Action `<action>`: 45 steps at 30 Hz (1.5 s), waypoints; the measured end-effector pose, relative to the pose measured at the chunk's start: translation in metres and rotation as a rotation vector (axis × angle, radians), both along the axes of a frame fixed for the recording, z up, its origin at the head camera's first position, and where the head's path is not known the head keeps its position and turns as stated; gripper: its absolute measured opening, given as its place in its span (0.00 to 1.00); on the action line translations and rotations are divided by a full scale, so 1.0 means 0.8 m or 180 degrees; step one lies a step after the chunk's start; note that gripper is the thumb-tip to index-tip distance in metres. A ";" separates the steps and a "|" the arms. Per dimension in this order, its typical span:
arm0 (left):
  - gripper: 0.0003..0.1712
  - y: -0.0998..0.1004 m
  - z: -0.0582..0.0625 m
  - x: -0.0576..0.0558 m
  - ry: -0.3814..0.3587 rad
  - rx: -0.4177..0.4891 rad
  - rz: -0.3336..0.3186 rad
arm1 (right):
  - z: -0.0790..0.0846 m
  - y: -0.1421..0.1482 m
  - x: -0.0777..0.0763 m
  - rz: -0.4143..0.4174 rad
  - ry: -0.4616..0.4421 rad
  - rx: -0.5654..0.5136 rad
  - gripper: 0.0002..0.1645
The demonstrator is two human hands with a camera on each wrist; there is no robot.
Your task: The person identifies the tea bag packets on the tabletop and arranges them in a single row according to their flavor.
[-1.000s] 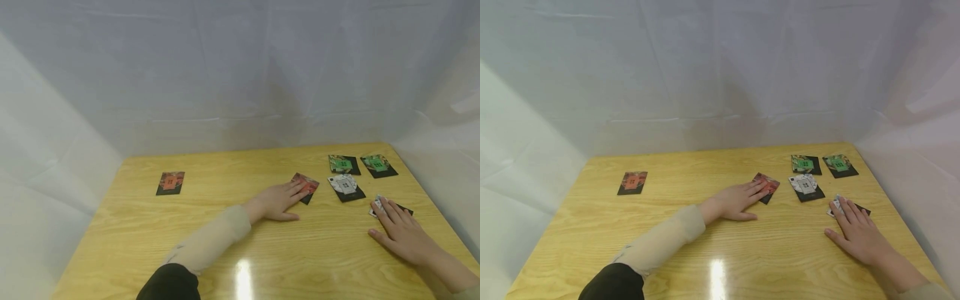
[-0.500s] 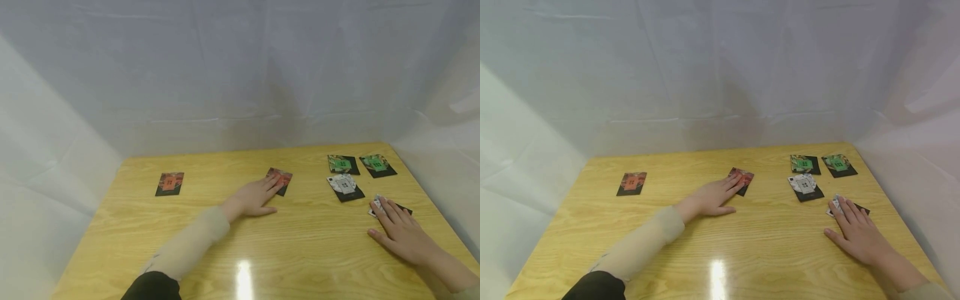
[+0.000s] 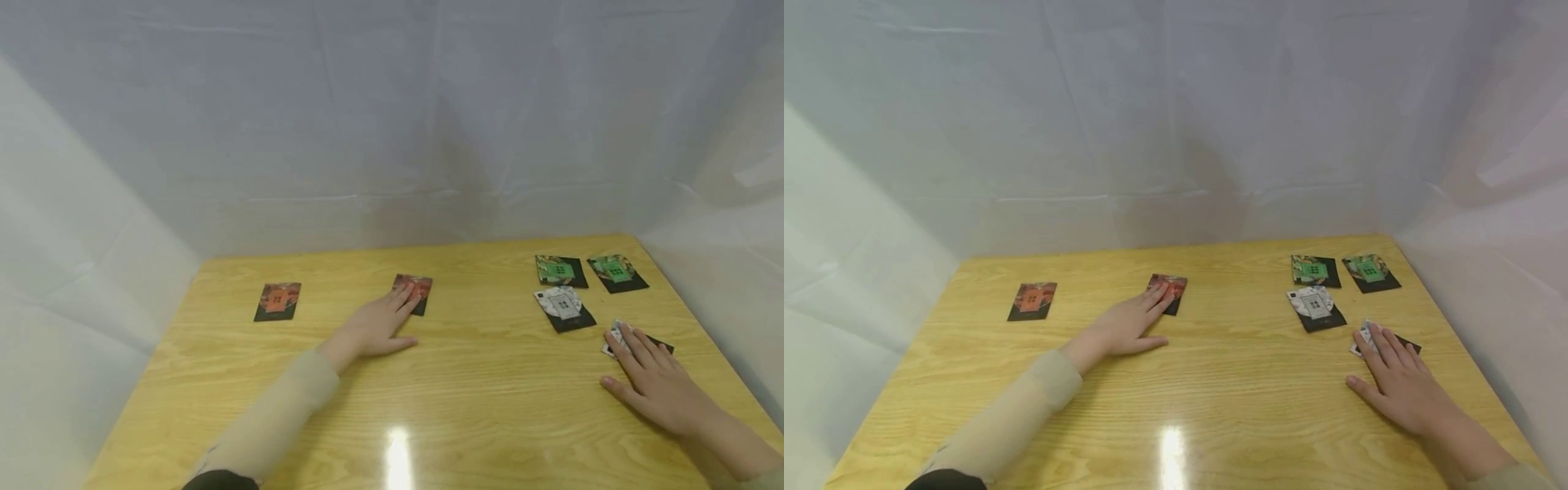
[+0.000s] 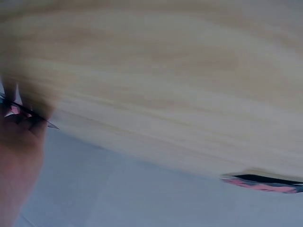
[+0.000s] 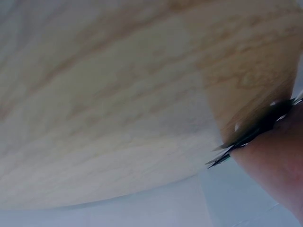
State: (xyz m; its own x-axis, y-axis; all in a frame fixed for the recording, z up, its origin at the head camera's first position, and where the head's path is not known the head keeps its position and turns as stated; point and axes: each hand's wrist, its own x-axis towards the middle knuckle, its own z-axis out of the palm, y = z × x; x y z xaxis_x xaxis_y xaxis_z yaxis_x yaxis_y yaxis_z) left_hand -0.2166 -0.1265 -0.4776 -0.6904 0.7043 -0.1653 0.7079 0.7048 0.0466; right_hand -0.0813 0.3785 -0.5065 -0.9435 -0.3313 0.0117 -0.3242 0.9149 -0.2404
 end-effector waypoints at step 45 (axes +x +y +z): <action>0.50 -0.149 -0.002 0.042 0.0227 0.0126 0.0761 | -0.004 0.001 -0.002 0.0012 -0.0006 0.0011 0.52</action>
